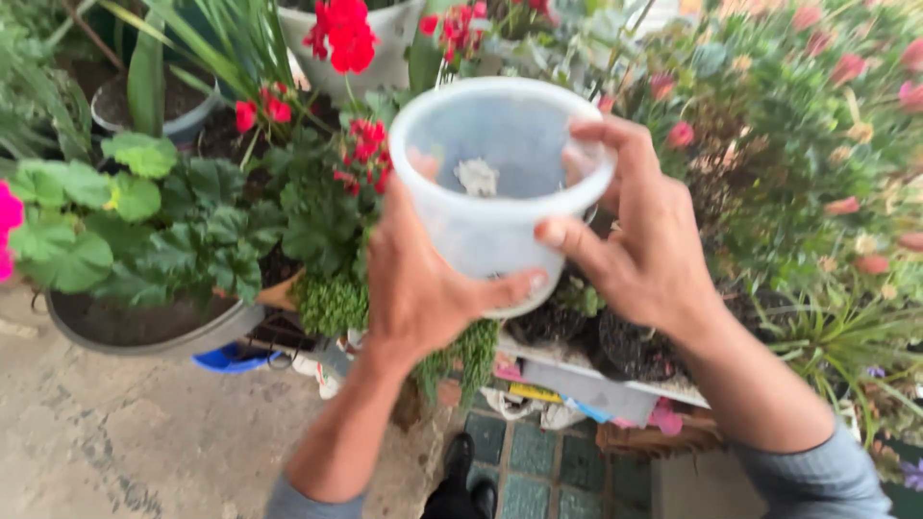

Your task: The person waters several potted plants by hand and with a plastic container, then refills the container from a bucket in a sink area and continues watering the plants.

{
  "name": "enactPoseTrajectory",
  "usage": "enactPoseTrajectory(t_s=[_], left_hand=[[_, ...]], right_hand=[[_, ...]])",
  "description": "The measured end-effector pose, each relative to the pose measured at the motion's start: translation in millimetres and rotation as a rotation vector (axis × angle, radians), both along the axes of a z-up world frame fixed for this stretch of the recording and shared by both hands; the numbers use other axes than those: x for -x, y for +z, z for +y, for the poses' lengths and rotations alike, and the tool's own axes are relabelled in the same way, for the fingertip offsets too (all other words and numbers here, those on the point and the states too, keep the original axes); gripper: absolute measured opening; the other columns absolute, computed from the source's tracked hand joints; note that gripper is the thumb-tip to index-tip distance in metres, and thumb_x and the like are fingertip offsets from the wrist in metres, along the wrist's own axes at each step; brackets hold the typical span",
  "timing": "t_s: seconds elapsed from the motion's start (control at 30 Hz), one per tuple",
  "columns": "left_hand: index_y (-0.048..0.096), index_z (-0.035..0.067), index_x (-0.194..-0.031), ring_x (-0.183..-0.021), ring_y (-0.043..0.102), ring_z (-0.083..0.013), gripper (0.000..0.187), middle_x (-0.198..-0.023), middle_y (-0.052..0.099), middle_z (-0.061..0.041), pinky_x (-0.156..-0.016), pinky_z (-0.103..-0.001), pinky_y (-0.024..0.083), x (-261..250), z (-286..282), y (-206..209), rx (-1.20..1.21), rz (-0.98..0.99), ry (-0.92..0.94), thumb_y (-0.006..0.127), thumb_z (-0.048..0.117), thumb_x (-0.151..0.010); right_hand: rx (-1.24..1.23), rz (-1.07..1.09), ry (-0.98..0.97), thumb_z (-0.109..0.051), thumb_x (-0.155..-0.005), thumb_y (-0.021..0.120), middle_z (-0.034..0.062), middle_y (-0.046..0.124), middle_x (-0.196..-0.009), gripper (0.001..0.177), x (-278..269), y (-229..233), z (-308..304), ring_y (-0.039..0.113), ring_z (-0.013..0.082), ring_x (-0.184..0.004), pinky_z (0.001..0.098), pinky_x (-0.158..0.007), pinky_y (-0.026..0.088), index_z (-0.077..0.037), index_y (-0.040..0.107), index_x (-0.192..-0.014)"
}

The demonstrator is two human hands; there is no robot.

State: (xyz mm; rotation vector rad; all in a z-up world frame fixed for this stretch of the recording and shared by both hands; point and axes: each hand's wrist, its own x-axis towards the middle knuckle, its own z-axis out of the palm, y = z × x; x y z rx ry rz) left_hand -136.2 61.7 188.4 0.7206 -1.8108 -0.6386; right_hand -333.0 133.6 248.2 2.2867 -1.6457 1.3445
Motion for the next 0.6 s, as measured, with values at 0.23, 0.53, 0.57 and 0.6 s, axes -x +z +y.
enactPoseTrajectory(t_s=[0.23,0.53,0.57,0.6], left_hand=[[0.036,-0.009,-0.145,-0.125,0.071,-0.0273,0.121,-0.136,0.066,-0.021,-0.105,-0.037,0.060,18.2,-91.8,62.6,0.183,0.057,-0.062,0.100,0.054,-0.063],[0.035,-0.012,-0.144,-0.126,0.068,-0.0270,0.124,-0.137,0.063,-0.021,-0.108,-0.037,0.058,56.5,-191.6,94.0,0.121,0.124,-0.172,0.100,0.051,-0.059],[0.037,-0.010,-0.143,-0.122,0.069,-0.0263,0.124,-0.133,0.066,-0.020,-0.105,-0.037,0.057,59.5,-199.4,100.3,0.098,0.074,-0.122,0.100,0.052,-0.056],[0.039,-0.009,-0.141,-0.118,0.071,-0.0256,0.124,-0.130,0.068,-0.018,-0.103,-0.037,0.057,62.3,-207.2,106.4,0.076,0.024,-0.073,0.099,0.053,-0.052]], right_hand=[[0.036,-0.070,0.101,-0.048,-0.112,0.051,0.0180,0.074,-0.109,0.065,26.6,54.0,-64.2,0.075,0.0217,-0.099,0.0318,-0.082,0.056,0.006,0.036,-0.144],[0.292,0.404,-0.108,-0.028,-0.110,0.058,0.0287,0.071,-0.110,0.040,53.0,107.2,-135.5,0.071,0.0401,-0.099,0.0486,-0.086,0.055,0.009,0.060,-0.124],[0.249,0.388,-0.095,-0.028,-0.110,0.059,0.0263,0.073,-0.109,0.038,58.3,109.9,-144.9,0.072,0.0383,-0.097,0.0478,-0.085,0.055,0.007,0.063,-0.126],[0.207,0.371,-0.082,-0.028,-0.111,0.060,0.0238,0.074,-0.109,0.037,63.5,112.3,-154.3,0.072,0.0365,-0.095,0.0470,-0.084,0.055,0.005,0.066,-0.127]])
